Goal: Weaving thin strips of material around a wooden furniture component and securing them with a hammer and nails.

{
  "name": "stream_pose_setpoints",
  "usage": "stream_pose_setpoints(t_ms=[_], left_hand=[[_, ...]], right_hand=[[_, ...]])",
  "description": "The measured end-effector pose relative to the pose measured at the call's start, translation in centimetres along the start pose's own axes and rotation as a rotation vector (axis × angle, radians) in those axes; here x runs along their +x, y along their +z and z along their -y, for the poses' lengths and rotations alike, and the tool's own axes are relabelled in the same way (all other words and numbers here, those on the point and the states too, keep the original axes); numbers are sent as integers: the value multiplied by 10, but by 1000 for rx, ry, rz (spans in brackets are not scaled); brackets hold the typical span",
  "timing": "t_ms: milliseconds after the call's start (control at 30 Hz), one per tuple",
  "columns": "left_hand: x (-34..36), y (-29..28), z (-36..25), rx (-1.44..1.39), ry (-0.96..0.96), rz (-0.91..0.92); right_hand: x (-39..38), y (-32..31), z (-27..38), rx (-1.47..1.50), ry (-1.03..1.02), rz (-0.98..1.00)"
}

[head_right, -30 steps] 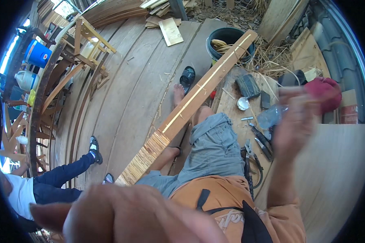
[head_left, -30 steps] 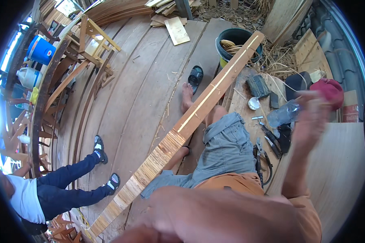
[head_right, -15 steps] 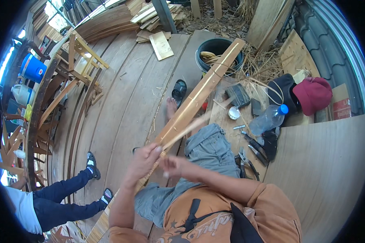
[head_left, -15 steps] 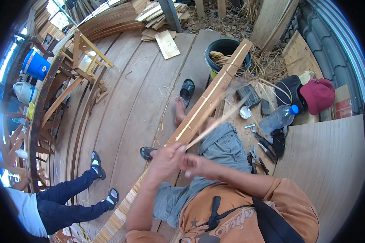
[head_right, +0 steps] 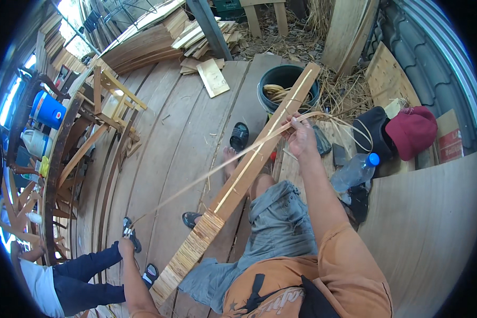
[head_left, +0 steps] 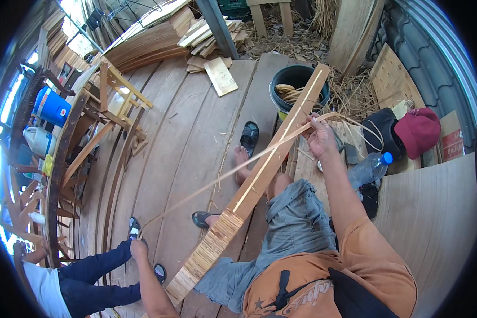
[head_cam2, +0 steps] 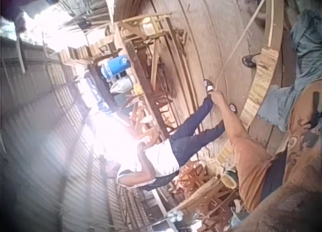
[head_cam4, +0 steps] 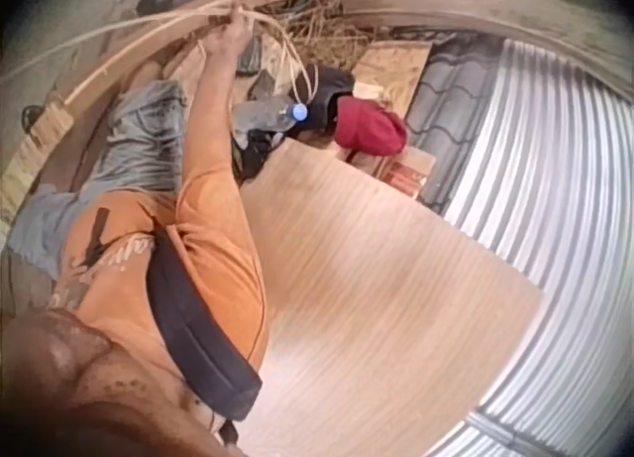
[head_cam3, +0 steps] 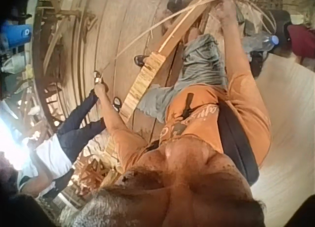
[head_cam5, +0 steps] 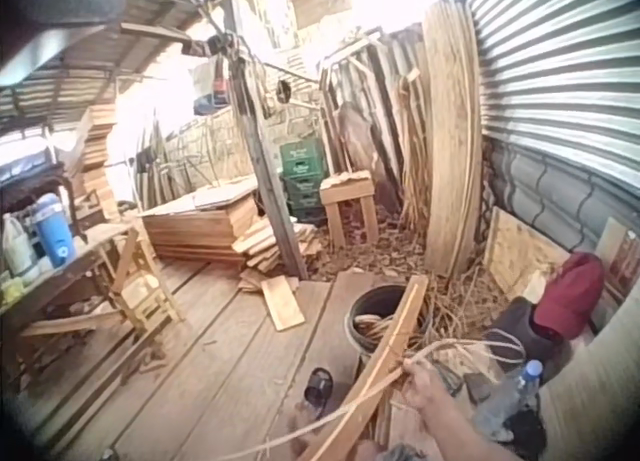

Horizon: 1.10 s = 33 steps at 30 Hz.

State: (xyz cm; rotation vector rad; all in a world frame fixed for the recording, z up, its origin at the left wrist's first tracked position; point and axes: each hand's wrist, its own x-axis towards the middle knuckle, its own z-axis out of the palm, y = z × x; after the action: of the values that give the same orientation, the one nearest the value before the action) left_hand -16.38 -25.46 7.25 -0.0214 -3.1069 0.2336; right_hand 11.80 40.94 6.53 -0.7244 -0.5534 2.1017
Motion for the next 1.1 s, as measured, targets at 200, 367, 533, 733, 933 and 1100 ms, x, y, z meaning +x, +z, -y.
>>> stream_pose_setpoints(t_ms=[200, 367, 533, 733, 933, 1100], left_hand=[[22, -27, -60, 198, -5, 10], [-37, -102, -311, -472, 942, -183], [-47, -67, -331, -838, 647, 239], [-72, -50, -303, -985, 533, 118], [-58, -28, -268, -1103, 407, 200], [-55, -25, -267, -1271, 328, 450]], right_hand=[[-16, 46, -75, 97, 57, 63], [-62, 107, -189, 69, 325, 96], [-100, 122, -217, 64, 450, 193], [-67, 97, -192, -136, 382, 123], [-34, 81, -134, -164, 202, 198], [-29, 69, -110, -148, 189, 388]])
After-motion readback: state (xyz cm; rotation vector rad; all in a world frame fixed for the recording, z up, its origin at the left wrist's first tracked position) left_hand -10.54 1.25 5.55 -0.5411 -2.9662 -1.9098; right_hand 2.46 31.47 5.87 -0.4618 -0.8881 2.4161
